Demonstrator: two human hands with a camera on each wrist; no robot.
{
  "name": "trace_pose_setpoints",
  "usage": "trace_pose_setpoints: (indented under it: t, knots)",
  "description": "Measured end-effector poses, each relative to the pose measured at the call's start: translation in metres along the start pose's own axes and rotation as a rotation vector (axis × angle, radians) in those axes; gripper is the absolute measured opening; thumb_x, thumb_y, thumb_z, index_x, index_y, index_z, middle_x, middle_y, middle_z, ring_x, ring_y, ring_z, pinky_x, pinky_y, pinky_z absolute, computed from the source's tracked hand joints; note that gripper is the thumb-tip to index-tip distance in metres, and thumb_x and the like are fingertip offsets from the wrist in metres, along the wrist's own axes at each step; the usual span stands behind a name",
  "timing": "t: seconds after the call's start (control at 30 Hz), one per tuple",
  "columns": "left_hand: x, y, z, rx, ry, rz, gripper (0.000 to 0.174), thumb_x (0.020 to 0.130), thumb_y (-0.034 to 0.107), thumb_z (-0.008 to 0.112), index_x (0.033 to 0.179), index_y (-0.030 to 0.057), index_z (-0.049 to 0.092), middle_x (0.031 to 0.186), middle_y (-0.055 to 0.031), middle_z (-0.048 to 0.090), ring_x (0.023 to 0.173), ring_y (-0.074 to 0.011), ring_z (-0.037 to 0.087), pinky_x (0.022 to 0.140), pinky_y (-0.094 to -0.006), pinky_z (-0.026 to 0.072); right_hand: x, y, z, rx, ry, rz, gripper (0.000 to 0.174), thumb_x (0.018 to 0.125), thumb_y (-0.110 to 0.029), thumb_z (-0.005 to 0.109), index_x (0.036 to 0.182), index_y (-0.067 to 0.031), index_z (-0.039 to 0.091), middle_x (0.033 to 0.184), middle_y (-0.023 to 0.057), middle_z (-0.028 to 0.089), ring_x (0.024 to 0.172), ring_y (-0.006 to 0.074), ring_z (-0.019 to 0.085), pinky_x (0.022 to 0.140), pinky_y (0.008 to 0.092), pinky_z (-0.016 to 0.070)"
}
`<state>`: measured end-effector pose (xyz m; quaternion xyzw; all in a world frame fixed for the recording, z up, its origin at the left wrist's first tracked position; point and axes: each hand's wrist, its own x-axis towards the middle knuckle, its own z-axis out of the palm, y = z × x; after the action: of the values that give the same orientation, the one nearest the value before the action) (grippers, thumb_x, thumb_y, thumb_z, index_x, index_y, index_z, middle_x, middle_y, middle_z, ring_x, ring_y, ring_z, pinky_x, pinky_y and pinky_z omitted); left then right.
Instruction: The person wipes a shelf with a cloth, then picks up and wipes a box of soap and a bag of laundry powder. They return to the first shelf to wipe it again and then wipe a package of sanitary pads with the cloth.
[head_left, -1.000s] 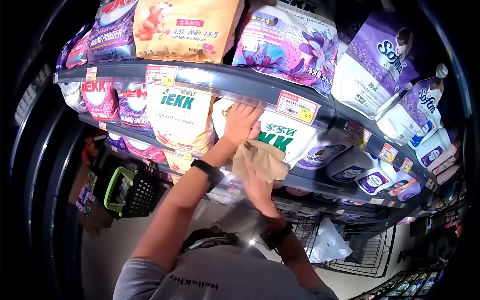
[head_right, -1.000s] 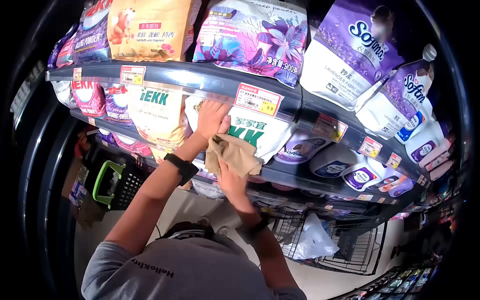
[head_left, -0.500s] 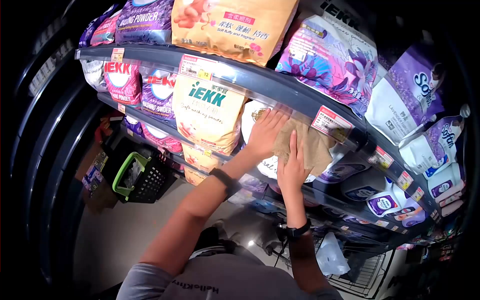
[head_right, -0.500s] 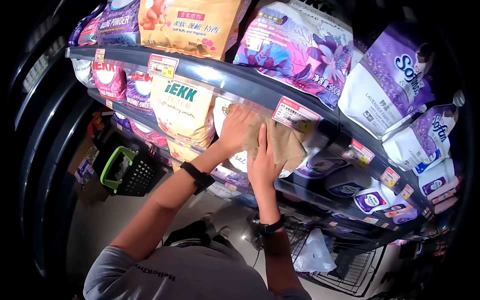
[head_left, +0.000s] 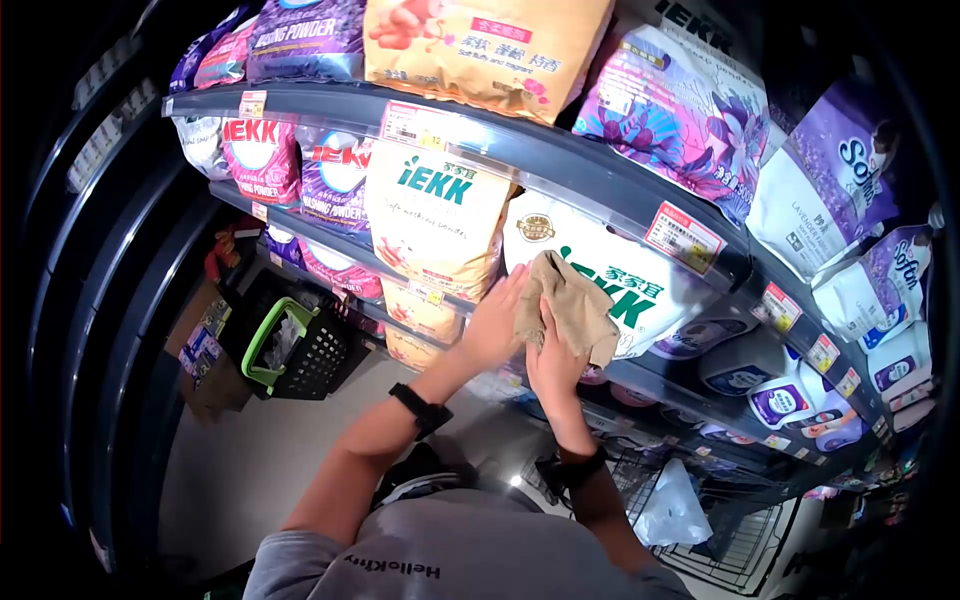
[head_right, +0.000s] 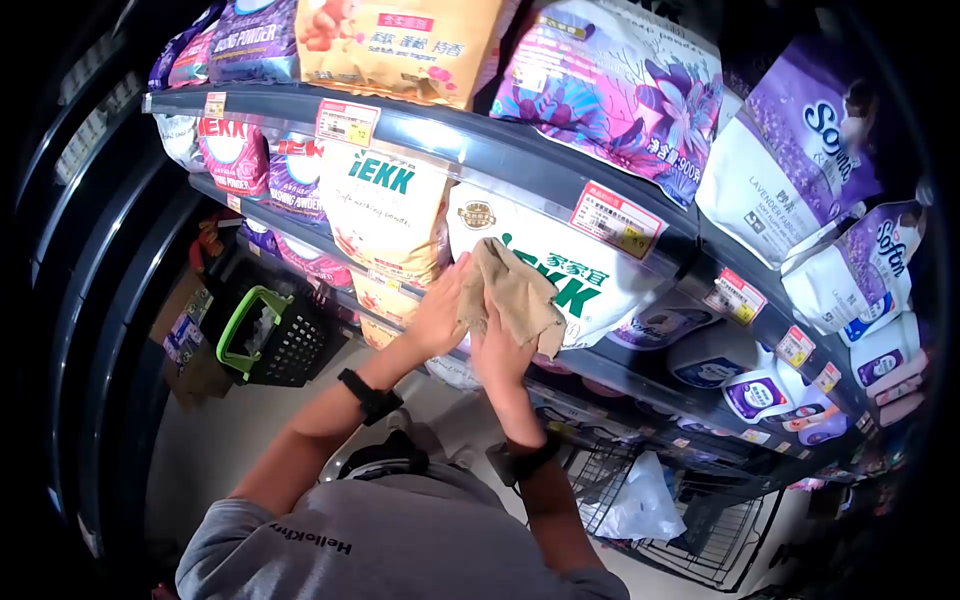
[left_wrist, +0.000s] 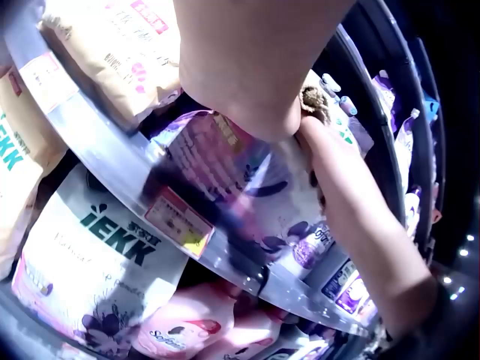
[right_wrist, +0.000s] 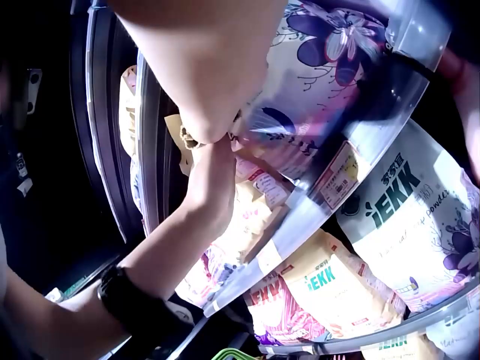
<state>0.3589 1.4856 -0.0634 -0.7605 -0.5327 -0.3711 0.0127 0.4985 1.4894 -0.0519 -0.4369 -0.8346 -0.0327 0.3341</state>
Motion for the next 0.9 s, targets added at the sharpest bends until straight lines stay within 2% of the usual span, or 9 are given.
trace_pose_setpoints:
  t: [0.17, 0.27, 0.37, 0.43, 0.57, 0.67, 0.73, 0.77, 0.9]
  knots:
    - [-0.031, 0.015, -0.031, -0.100, 0.050, -0.069, 0.054, 0.076, 0.012, 0.051, 0.126, -0.0017, 0.037, 0.133, -0.0244, 0.034, 0.123, -0.0411, 0.032, 0.101, -0.0429, 0.0292, 0.029, -0.011, 0.017, 0.166, 0.011, -0.079, 0.055, 0.080, -0.025, 0.054, 0.131, -0.0119, 0.040, 0.130, 0.0140, 0.043, 0.121, 0.0345, 0.037, 0.101, 0.0446, 0.0246]
    - [-0.022, 0.003, -0.068, -0.085, 0.299, -0.198, 0.047, 0.078, 0.008, 0.047, 0.123, -0.0032, 0.040, 0.132, -0.0260, 0.034, 0.124, -0.0413, 0.032, 0.101, -0.0438, 0.0286, 0.078, -0.045, 0.015, 0.290, 0.038, -0.157, 0.057, 0.082, -0.024, 0.054, 0.134, -0.0131, 0.035, 0.131, 0.0130, 0.041, 0.116, 0.0351, 0.043, 0.096, 0.0430, 0.0331]
    - [0.004, -0.056, -0.101, 0.033, 0.466, -0.199, 0.049, 0.081, 0.006, 0.043, 0.130, -0.0012, 0.036, 0.135, -0.0235, 0.034, 0.127, -0.0392, 0.029, 0.102, -0.0430, 0.0262, 0.125, -0.072, 0.022, 0.018, -0.037, -0.239, 0.059, 0.076, -0.020, 0.062, 0.131, -0.0136, 0.039, 0.122, 0.0155, 0.049, 0.111, 0.0311, 0.048, 0.091, 0.0407, 0.0383]
    - [0.024, -0.093, -0.121, 0.107, 0.498, -0.231, 0.048, 0.083, 0.010, 0.040, 0.130, -0.0002, 0.037, 0.135, -0.0214, 0.034, 0.128, -0.0379, 0.028, 0.103, -0.0452, 0.0229, 0.145, -0.083, 0.030, 0.029, -0.028, -0.249, 0.062, 0.075, -0.022, 0.062, 0.131, -0.0121, 0.039, 0.120, 0.0150, 0.052, 0.111, 0.0305, 0.049, 0.095, 0.0402, 0.0334]
    - [0.036, -0.133, -0.117, 0.321, 0.412, -0.331, 0.052, 0.082, 0.018, 0.040, 0.132, 0.0042, 0.037, 0.137, -0.0142, 0.035, 0.128, -0.0349, 0.029, 0.102, -0.0503, 0.0218, 0.150, -0.093, 0.060, -0.095, 0.060, -0.249, 0.056, 0.076, -0.022, 0.060, 0.129, -0.0130, 0.044, 0.117, 0.0151, 0.054, 0.109, 0.0283, 0.051, 0.092, 0.0389, 0.0365]
    - [0.033, -0.138, -0.117, 0.239, 0.408, -0.330, 0.053, 0.081, 0.017, 0.042, 0.132, 0.0071, 0.037, 0.138, -0.0121, 0.035, 0.128, -0.0332, 0.029, 0.102, -0.0496, 0.0224, 0.128, -0.106, 0.056, -0.116, -0.142, -0.276, 0.052, 0.074, -0.016, 0.058, 0.125, -0.0120, 0.048, 0.115, 0.0167, 0.055, 0.108, 0.0311, 0.051, 0.090, 0.0404, 0.0382]
    - [0.031, -0.143, -0.114, 0.273, 0.411, -0.309, 0.054, 0.079, 0.016, 0.044, 0.132, 0.0073, 0.037, 0.138, -0.0117, 0.035, 0.128, -0.0315, 0.030, 0.102, -0.0481, 0.0226, 0.103, -0.110, 0.066, -0.052, -0.146, -0.363, 0.052, 0.070, -0.009, 0.057, 0.122, -0.0087, 0.050, 0.115, 0.0214, 0.054, 0.106, 0.0382, 0.051, 0.090, 0.0446, 0.0379]
    - [0.031, -0.144, -0.115, 0.259, 0.416, -0.302, 0.055, 0.078, 0.016, 0.044, 0.132, 0.0072, 0.038, 0.138, -0.0115, 0.035, 0.128, -0.0311, 0.031, 0.102, -0.0478, 0.0227, 0.097, -0.111, 0.071, -0.010, -0.010, -0.402, 0.050, 0.071, -0.006, 0.053, 0.120, -0.0036, 0.050, 0.118, 0.0221, 0.051, 0.108, 0.0398, 0.049, 0.092, 0.0480, 0.0359]
    - [0.033, -0.142, -0.116, 0.202, 0.424, -0.314, 0.051, 0.077, 0.014, 0.045, 0.127, 0.0059, 0.043, 0.133, -0.0150, 0.040, 0.127, -0.0326, 0.031, 0.102, -0.0488, 0.0231, 0.091, -0.114, 0.062, -0.059, -0.122, -0.358, 0.053, 0.071, -0.008, 0.054, 0.123, -0.0036, 0.047, 0.117, 0.0208, 0.051, 0.109, 0.0396, 0.047, 0.094, 0.0495, 0.0322]
